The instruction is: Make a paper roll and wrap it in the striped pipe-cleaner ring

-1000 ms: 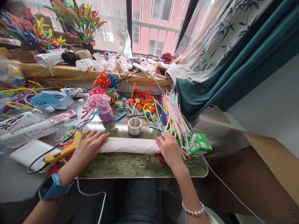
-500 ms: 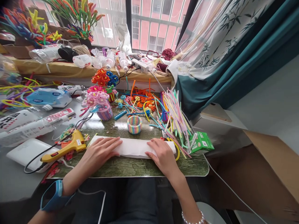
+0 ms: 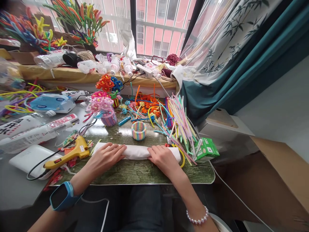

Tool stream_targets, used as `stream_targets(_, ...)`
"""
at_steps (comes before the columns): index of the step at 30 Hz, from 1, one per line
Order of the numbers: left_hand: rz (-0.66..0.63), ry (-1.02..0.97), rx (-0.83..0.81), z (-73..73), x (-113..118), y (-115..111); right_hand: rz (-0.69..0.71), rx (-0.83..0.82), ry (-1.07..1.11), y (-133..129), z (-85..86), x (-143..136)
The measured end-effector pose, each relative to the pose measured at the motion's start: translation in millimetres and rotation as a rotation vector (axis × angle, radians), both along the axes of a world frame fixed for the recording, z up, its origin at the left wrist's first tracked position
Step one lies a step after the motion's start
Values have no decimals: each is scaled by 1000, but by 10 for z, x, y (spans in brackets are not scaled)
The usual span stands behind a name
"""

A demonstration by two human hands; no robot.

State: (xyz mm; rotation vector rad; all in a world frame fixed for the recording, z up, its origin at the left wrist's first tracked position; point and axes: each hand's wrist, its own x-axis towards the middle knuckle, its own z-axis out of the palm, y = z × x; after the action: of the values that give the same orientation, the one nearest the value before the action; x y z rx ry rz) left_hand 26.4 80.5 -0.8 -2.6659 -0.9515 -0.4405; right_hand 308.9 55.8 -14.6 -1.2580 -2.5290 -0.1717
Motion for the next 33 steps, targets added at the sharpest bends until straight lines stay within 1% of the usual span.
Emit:
stream_targets(2,21,-12,40,26,31,-11,4,3,13,-20,19,-14)
stream_targets(4,42,-27,72,72,53,-30,2,-1,44,-56,73,-9)
stream_targets(6,49,-37,95,140,53,-54,-3,-9,83,-101,176,18)
stream_targets(7,40,-38,93,181,44,-66,-12,-45,113,-120,243,40)
stream_targets(8,23,-36,72,225,31,-74,-22,-102,150,-134,314,66)
stream_targets(10,4,-20,-36,313,-3,-74,-39,-300,234,-133,449,123)
stream_targets(12,43,14,-186,377,-29,-41,-30,-496,276,-86,539,170)
stream_targets(14,116,44,-281,397,-40,27,-21,-619,283,-8,563,193)
stream_targets(16,153,62,-314,375,-45,108,-41,-669,289,65,536,194)
stream_targets(19,167,60,-338,318,-65,185,-102,-634,292,108,475,186)
stream_targets(21,176,44,-353,294,-84,184,-131,-579,282,94,449,183)
stream_targets(24,186,17,-388,270,-71,144,-135,-490,259,85,417,152)
stream_targets(27,215,-15,-411,218,19,121,-136,-450,253,136,351,50)
stream_targets(30,224,-43,-424,142,126,122,-136,-415,246,190,244,-86)
stream_targets(33,230,-63,-416,85,175,108,-134,-370,250,179,129,-187)
